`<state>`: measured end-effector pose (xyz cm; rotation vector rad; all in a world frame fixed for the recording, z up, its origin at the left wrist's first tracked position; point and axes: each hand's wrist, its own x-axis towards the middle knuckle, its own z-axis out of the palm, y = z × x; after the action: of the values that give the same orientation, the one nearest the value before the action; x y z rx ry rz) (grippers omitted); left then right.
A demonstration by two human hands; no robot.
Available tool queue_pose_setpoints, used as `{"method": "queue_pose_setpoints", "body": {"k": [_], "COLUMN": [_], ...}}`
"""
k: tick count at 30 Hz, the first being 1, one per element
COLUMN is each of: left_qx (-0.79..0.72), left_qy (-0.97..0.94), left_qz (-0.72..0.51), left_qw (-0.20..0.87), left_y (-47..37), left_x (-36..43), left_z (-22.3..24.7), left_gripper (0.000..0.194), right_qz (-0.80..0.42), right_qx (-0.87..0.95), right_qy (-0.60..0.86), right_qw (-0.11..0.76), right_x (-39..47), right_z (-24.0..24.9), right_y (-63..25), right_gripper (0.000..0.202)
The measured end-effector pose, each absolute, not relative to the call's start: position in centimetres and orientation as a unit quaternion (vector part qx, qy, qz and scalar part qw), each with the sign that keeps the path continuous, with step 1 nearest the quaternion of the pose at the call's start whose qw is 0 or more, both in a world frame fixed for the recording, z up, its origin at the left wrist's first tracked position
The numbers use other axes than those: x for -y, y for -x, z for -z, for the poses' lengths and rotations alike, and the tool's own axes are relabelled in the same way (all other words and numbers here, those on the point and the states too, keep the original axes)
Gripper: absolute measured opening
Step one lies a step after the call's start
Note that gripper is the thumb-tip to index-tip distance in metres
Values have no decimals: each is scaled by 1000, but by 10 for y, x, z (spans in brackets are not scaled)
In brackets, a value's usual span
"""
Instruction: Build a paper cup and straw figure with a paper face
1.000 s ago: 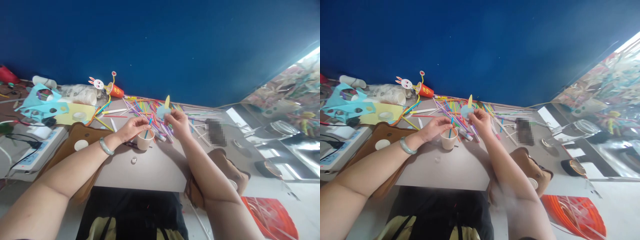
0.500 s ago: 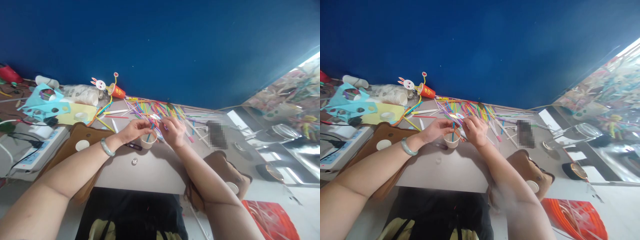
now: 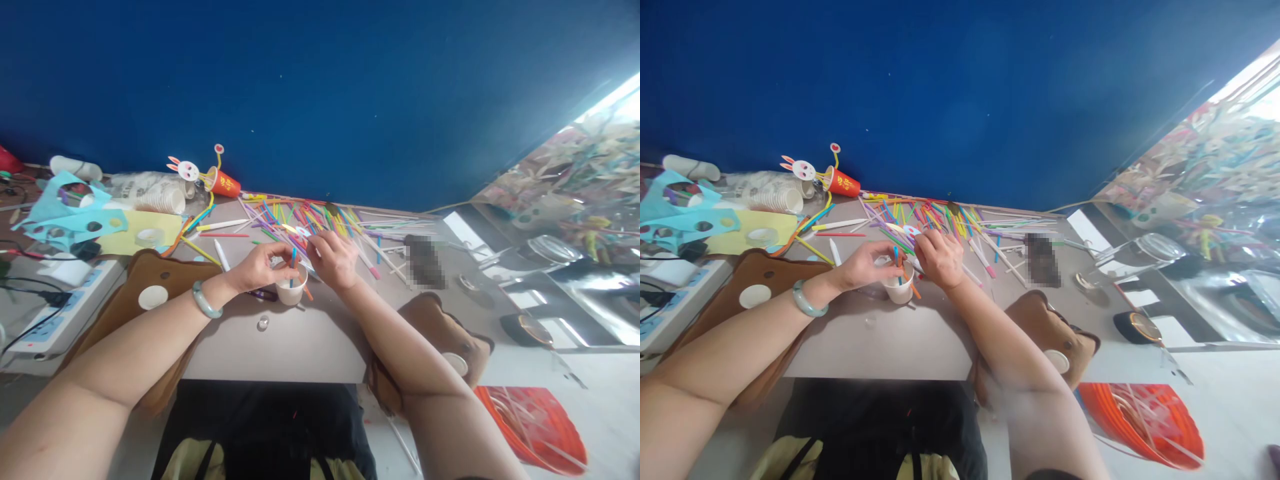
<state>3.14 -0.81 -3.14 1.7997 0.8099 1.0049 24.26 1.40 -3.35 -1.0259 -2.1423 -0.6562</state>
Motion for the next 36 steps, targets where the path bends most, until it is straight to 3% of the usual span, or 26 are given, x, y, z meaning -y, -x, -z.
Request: {"method": "queue_pose_setpoints", "body": {"k": [10, 19, 23, 29, 36], "left_qx": [-327, -284, -274, -266, -341], "left_qy": [-772, -783, -790, -808, -815], "left_qz": [-377, -350, -313, -276, -333], "left_qw": [394, 429, 450, 448, 330], "left_y": [-32, -24, -22, -24, -24], "left_x": [16, 6, 5, 7, 4], "left_z": [26, 27, 26, 26, 33], "left_gripper": [22, 79, 92, 96, 75], "right_qz": [189, 201, 185, 200, 262], "right_qx": [811, 806, 807, 807, 799], "right_qy": [452, 466, 465, 448, 389], "right_qw": [321, 305, 314, 329, 376], "right_x": [-19, -18, -18, -20, -25], "right_z": [36, 33, 34, 36, 39], "right_y": [-243, -242, -242, -243, -244], "right_gripper": [21, 24, 22, 20, 18]}}
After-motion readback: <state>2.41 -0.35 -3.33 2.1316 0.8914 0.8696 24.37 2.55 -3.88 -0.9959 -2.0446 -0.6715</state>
